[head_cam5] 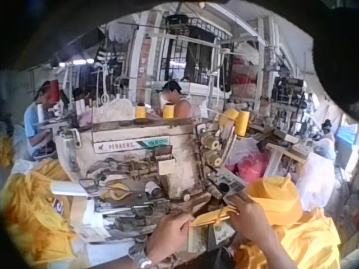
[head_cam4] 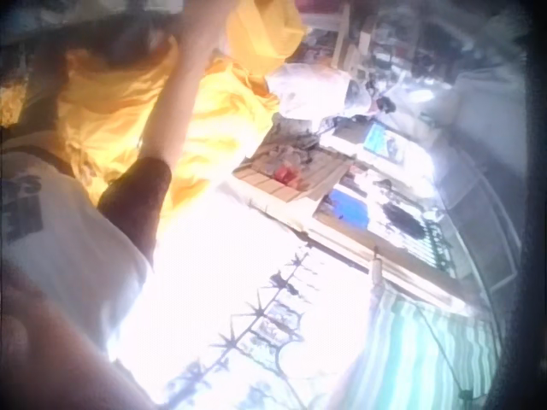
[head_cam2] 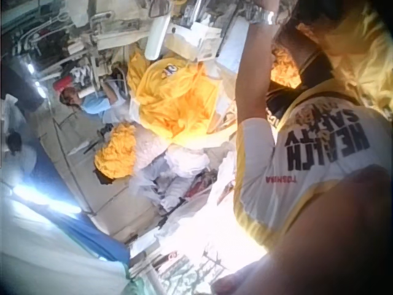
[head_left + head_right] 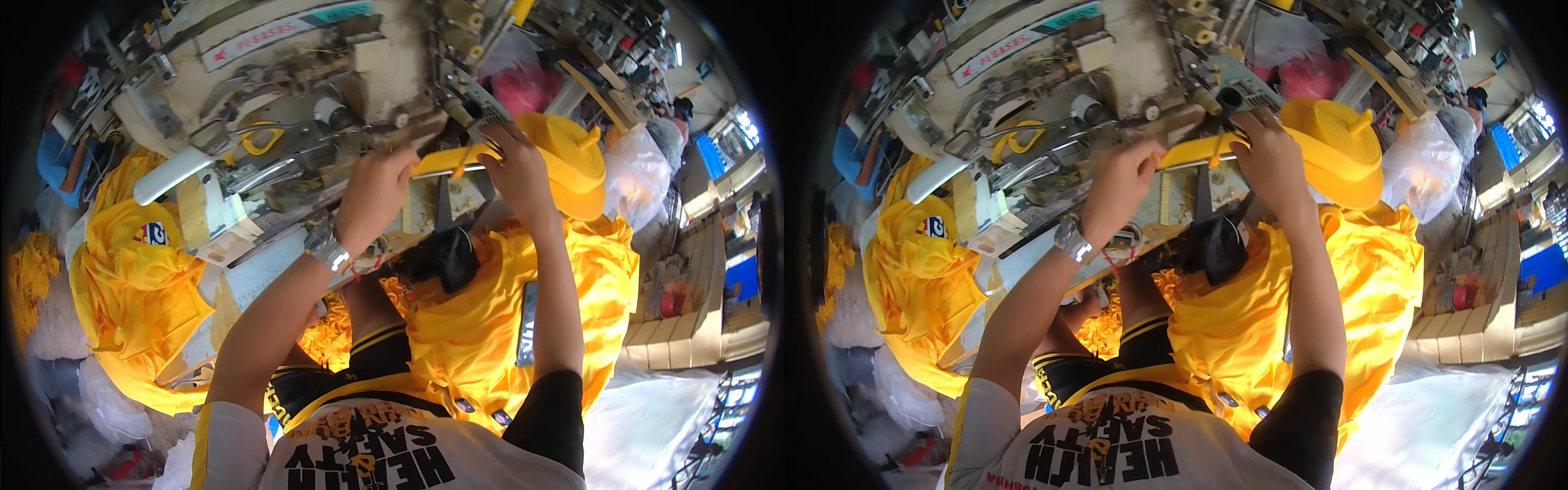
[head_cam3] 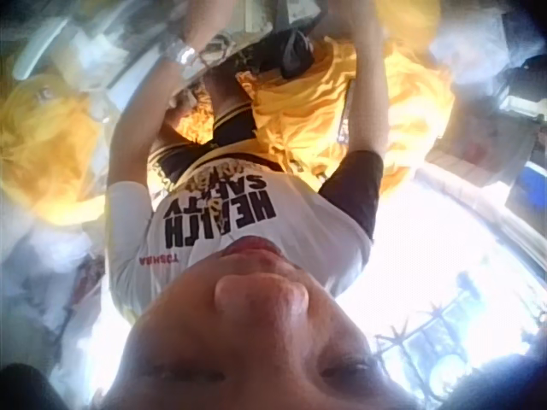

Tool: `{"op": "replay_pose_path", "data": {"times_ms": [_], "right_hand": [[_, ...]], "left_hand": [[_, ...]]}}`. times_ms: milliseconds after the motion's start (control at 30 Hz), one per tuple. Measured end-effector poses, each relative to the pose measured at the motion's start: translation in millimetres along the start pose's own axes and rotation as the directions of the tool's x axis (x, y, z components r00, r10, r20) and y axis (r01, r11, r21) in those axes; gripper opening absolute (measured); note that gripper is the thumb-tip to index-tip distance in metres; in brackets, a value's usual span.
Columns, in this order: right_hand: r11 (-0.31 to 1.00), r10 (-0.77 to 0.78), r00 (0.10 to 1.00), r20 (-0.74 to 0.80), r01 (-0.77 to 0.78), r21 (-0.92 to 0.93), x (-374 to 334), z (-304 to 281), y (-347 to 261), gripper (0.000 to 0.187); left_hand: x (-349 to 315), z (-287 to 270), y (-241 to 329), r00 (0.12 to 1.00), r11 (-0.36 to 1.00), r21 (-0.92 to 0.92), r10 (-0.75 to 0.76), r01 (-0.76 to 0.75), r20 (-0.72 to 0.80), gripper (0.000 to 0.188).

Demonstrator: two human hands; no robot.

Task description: The person prepares and assembles yellow textile garment components using a industrial sewing machine, handling fabric panels and small textile pieces by hand and with snips.

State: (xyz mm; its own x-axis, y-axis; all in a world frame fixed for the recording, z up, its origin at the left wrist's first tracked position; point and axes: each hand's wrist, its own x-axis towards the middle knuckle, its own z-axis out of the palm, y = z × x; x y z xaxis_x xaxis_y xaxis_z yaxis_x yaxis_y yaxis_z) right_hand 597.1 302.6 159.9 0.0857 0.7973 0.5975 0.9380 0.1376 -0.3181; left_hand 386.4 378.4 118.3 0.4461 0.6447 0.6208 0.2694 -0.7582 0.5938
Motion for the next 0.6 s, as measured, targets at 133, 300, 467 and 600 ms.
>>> {"op": "replay_pose_path", "data": {"times_ms": [133,300,467,600], "right_hand": [[0.964,-0.090,0.996,-0.012,0.090,0.249,-1.1,11.6,-70.7,0.025],[0.955,-0.193,0.980,0.037,0.179,0.237,21.4,51.5,-79.6,0.019],[0.954,-0.221,0.972,-0.080,0.232,0.190,50.2,62.4,-97.4,0.008],[0.951,-0.249,0.966,-0.076,0.258,0.171,60.0,72.5,-95.1,0.008]], "left_hand": [[-22.3,-25.1,-19.7,0.993,0.999,-0.039,0.030,-0.034,-0.114,0.012],[-27.4,-61.3,-15.8,0.948,0.990,-0.113,-0.112,0.081,-0.299,0.011],[-19.0,-71.3,-21.8,0.884,1.000,-0.002,0.015,-0.018,-0.467,0.013],[-18.3,-68.3,-22.5,0.876,0.996,0.084,0.022,0.021,-0.483,0.013]]}}
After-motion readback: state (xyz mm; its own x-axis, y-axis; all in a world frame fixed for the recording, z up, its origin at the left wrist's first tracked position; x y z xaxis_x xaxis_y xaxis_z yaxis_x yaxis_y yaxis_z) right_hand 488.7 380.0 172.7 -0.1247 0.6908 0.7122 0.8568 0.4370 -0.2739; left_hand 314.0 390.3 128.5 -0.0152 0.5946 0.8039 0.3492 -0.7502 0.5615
